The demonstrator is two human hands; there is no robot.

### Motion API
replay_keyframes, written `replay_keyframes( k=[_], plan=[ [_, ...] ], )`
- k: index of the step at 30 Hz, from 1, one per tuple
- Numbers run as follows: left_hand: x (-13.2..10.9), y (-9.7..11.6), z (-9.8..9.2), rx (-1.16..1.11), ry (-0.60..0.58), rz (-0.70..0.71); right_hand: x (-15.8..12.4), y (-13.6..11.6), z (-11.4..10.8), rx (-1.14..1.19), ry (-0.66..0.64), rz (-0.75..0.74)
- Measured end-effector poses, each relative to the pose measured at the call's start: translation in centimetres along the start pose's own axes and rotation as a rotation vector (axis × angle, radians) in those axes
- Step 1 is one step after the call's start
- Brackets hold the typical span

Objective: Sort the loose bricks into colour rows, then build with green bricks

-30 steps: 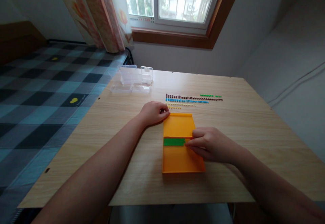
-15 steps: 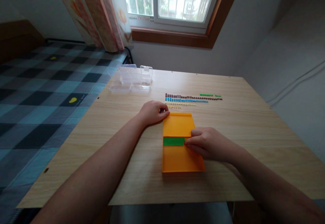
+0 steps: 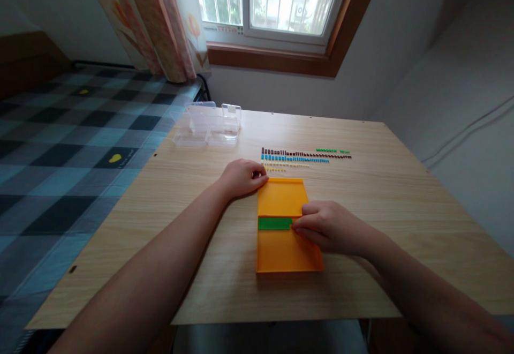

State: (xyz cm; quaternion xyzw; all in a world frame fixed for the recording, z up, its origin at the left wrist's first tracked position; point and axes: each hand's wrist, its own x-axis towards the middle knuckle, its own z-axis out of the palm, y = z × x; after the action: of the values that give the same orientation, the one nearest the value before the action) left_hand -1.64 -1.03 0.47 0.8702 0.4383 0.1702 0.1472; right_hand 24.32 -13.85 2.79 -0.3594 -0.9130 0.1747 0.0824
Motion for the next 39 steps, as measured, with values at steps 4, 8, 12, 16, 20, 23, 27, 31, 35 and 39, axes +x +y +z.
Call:
replay_keyframes(
  k=[4,8,12,16,20,23,27,31,35,39],
  plan=[
    [0.0,0.0,0.0,0.001,0.006,0.002,0.0,0.0,0.2,-0.016,0.0,0.016],
    [0.0,0.0,0.0,0.002,0.003,-0.003,0.1,0.0,0.3,-0.033,-0.001,0.027],
    [0.0,0.0,-0.1,0.002,-0.003,0.0,0.1,-0.2,0.3,-0.034,0.004,0.035],
    [0.0,0.0,-0.1,-0.003,0.006,0.003,0.2,-0.3,0.2,-0.032,0.006,0.039],
    [0.0,0.0,-0.1,-0.006,0.002,-0.002,0.2,-0.3,0.2,-0.029,0.006,0.037],
    [0.0,0.0,-0.1,-0.004,0.002,-0.008,0.1,-0.4,-0.1,-0.015,-0.005,0.042],
    [-0.1,0.1,-0.1,-0.004,0.005,-0.001,0.1,-0.5,-0.2,0.021,-0.015,0.031],
    [-0.1,0.0,-0.1,-0.009,0.008,0.008,0.3,0.1,0.4,0.115,0.154,0.0],
    [-0.1,0.0,-0.2,-0.006,-0.002,-0.005,0.5,1.7,-0.1,0.115,0.485,0.056],
    [-0.1,0.1,-0.3,-0.001,-0.022,-0.023,0.2,4.6,-2.5,0.0,0.727,0.219]
  ],
)
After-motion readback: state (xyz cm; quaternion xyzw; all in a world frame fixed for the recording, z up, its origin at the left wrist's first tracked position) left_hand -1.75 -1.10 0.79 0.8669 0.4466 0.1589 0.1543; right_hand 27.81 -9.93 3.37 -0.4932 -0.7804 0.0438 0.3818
